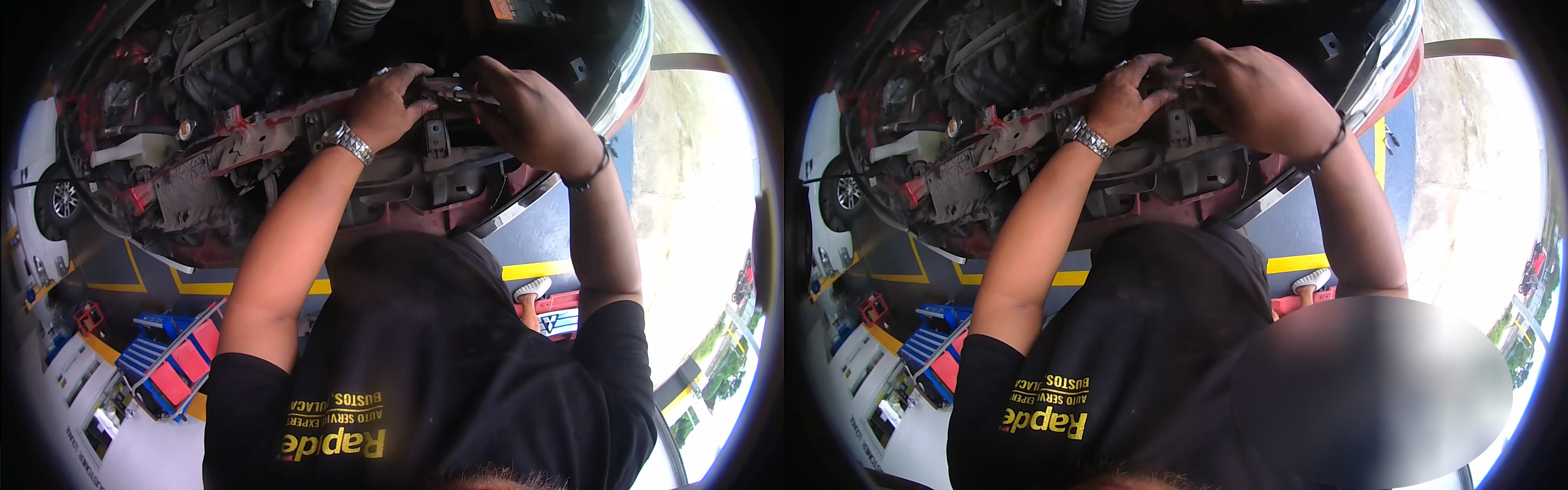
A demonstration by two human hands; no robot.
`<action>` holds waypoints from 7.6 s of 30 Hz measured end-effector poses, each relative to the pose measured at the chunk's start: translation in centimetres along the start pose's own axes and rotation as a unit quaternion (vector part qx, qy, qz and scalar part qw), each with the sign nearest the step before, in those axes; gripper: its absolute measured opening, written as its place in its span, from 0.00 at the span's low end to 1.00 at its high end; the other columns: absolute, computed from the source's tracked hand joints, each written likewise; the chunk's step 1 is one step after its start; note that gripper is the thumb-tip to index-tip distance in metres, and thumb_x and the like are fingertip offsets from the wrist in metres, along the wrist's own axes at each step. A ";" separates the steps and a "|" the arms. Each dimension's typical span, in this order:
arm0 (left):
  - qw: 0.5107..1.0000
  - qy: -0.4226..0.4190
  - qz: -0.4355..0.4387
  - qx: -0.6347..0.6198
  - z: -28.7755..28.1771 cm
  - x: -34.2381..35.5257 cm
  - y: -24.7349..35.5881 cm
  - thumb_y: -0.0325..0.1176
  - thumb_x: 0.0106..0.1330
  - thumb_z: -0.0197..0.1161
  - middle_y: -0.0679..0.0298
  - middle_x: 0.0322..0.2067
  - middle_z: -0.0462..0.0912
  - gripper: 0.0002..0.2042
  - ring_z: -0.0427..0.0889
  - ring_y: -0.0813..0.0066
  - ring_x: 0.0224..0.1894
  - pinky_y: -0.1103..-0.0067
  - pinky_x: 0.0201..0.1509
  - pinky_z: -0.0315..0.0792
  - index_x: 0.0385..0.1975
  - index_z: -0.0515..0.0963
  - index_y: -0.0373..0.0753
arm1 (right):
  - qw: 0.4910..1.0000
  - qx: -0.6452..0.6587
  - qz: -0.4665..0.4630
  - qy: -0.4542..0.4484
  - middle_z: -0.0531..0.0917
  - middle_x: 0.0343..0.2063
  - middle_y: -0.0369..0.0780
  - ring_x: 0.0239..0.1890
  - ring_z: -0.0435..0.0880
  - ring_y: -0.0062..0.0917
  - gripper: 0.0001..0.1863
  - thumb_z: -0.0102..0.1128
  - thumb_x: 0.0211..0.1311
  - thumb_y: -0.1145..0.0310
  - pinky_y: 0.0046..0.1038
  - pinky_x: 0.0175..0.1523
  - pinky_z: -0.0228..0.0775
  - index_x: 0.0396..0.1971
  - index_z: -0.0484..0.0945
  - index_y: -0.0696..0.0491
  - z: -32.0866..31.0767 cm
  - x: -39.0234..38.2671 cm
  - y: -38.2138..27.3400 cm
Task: The person works under the hood of a red car in a service bay, using a ratchet and socket to tighten bolts on engine components. They repeatedly reach into the engine bay, adjust parts, and secure fasteners with a hand tool.
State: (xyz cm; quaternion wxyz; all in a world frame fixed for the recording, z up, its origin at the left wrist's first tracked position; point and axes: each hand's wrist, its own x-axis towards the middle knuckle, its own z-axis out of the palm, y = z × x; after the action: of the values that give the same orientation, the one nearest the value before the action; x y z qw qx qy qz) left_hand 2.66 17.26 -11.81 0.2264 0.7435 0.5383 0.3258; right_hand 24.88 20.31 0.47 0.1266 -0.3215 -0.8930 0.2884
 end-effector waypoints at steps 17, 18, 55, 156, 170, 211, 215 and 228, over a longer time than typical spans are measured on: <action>0.996 -0.009 0.064 0.060 1.0 0.4 -1.0 0.31 0.49 0.75 0.54 0.39 0.82 0.19 0.80 0.48 0.45 0.61 0.49 0.74 0.41 0.78 0.39 | 0.937 -0.276 -0.075 -0.200 0.87 0.36 0.41 0.43 0.87 0.37 0.11 0.65 0.56 0.62 0.38 0.45 0.80 0.38 0.83 0.49 1.6 6.2 -0.4; 0.997 -0.005 0.063 0.044 1.1 0.4 -1.2 0.31 0.48 0.76 0.54 0.38 0.82 0.18 0.79 0.48 0.44 0.60 0.48 0.74 0.39 0.79 0.40 | 0.926 -0.313 -0.049 -0.204 0.87 0.35 0.38 0.42 0.87 0.32 0.11 0.64 0.58 0.59 0.37 0.47 0.78 0.37 0.83 0.48 1.7 6.3 -0.8; 0.998 -0.010 -0.059 -0.004 2.5 1.1 -2.4 0.47 0.50 0.77 0.53 0.48 0.84 0.37 0.83 0.55 0.50 0.66 0.53 0.78 0.59 0.71 0.36 | 0.767 -0.600 0.066 -0.217 0.88 0.39 0.38 0.46 0.87 0.29 0.13 0.55 0.64 0.63 0.30 0.50 0.78 0.39 0.87 0.49 14.8 12.2 3.2; 0.878 0.382 -0.086 0.273 -20.3 -34.5 -19.3 0.63 0.68 0.50 0.50 0.63 0.68 0.30 0.56 0.43 0.71 0.43 0.70 0.52 0.55 0.78 0.44 | 0.727 -0.425 0.334 -0.423 0.87 0.39 0.40 0.45 0.87 0.34 0.12 0.55 0.68 0.59 0.40 0.50 0.79 0.42 0.84 0.47 6.8 11.9 -2.1; 0.871 0.396 -0.060 0.285 -20.8 -33.9 -19.3 0.61 0.69 0.50 0.50 0.62 0.68 0.29 0.61 0.48 0.69 0.44 0.71 0.52 0.57 0.76 0.43 | 0.734 -0.535 0.064 -0.414 0.86 0.39 0.40 0.43 0.87 0.32 0.12 0.54 0.67 0.58 0.37 0.45 0.78 0.40 0.85 0.45 5.0 9.6 -3.2; 0.874 0.385 -0.074 0.288 -21.1 -34.0 -18.8 0.61 0.68 0.51 0.48 0.61 0.70 0.29 0.64 0.49 0.68 0.43 0.70 0.54 0.56 0.77 0.42 | 0.732 -0.575 0.028 -0.364 0.85 0.43 0.41 0.46 0.86 0.31 0.12 0.55 0.67 0.60 0.35 0.44 0.79 0.40 0.84 0.49 6.2 8.8 -3.9; 0.869 0.396 -0.067 0.288 -20.7 -34.0 -19.1 0.61 0.68 0.51 0.48 0.61 0.70 0.29 0.63 0.50 0.69 0.43 0.70 0.54 0.57 0.76 0.42 | 0.736 -0.562 0.045 -0.375 0.86 0.42 0.39 0.48 0.86 0.31 0.12 0.55 0.67 0.61 0.35 0.45 0.79 0.43 0.85 0.45 6.4 9.8 -5.3; 0.869 0.392 -0.073 0.294 -20.5 -33.9 -19.1 0.61 0.69 0.49 0.51 0.63 0.67 0.29 0.59 0.47 0.70 0.43 0.70 0.53 0.58 0.76 0.45 | 0.725 -0.591 0.074 -0.347 0.85 0.45 0.40 0.46 0.86 0.31 0.14 0.52 0.70 0.60 0.37 0.47 0.79 0.51 0.81 0.43 7.2 9.1 -6.5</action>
State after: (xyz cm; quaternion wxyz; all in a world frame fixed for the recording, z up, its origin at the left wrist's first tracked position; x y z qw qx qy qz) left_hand -31.81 -9.12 -19.00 -0.2093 0.5453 0.7067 0.3993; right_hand 11.71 19.04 -1.02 -0.4295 -0.2736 -0.8376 -0.1978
